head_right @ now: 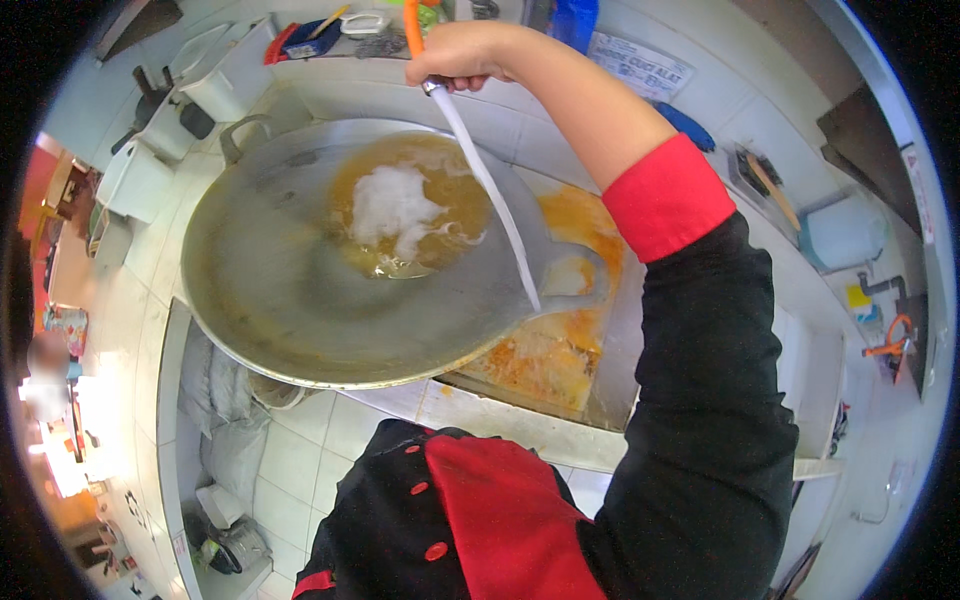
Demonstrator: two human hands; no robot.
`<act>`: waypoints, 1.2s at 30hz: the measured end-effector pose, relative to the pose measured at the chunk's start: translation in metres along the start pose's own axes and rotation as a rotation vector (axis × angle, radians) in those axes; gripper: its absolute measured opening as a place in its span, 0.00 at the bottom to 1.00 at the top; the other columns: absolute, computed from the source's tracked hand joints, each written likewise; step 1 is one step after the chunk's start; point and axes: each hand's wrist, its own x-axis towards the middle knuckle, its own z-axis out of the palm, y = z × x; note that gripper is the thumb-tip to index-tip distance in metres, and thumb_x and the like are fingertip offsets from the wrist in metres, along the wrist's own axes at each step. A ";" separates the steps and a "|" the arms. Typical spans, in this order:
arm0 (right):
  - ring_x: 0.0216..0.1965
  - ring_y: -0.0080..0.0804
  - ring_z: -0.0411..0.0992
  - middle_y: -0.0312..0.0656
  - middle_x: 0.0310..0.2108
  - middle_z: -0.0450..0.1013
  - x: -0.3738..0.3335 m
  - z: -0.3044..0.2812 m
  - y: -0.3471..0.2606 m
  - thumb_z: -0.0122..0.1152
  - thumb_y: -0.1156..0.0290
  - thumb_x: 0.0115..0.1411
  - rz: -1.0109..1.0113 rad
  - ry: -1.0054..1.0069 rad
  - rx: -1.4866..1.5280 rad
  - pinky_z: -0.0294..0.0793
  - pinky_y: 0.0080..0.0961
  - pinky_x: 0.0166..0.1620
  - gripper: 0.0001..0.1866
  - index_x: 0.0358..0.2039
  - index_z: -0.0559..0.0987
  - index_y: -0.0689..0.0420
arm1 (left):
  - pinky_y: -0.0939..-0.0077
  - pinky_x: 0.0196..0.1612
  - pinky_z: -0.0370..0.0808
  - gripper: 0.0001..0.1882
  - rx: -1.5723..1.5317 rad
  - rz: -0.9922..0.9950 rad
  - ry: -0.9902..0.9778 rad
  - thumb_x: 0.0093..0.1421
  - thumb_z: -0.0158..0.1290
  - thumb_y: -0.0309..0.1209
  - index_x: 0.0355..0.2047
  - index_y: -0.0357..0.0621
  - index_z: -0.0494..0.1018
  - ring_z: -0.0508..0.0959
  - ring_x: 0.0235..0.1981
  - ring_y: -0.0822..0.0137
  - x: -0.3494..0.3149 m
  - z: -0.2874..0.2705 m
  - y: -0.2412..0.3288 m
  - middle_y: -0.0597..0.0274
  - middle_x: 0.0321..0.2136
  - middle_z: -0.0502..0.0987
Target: The person scrubs a large, dirty metal pan with a steel wool pad in a kitchen sink. They rinse the pan with water from a faucet, scrub the exterior bottom, and continue rinsing until the pan appears clean.
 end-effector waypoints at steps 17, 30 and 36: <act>0.24 0.19 0.69 0.35 0.27 0.72 0.112 0.057 0.018 0.64 0.61 0.53 -0.088 0.522 0.426 0.76 0.19 0.29 0.17 0.35 0.77 0.63 | 0.71 0.29 0.70 0.13 -0.075 -0.099 0.085 0.58 0.47 0.37 0.39 0.42 0.68 0.77 0.27 0.66 -0.086 0.006 0.149 0.59 0.29 0.76; 0.39 0.38 0.73 0.47 0.35 0.76 -0.109 0.100 0.202 0.57 0.47 0.54 0.037 -0.386 -0.236 0.71 0.33 0.44 0.24 0.37 0.80 0.57 | 0.80 0.32 0.67 0.09 -0.227 0.397 0.184 0.62 0.48 0.33 0.35 0.39 0.71 0.75 0.29 0.73 -0.091 0.038 0.280 0.64 0.27 0.76; 0.25 0.45 0.70 0.49 0.20 0.72 -0.195 0.160 0.187 0.49 0.49 0.59 0.080 -0.020 -0.180 0.68 0.37 0.32 0.24 0.23 0.78 0.59 | 0.75 0.42 0.70 0.10 -0.348 0.941 0.074 0.63 0.45 0.29 0.38 0.34 0.71 0.74 0.34 0.69 -0.168 0.055 0.453 0.60 0.31 0.74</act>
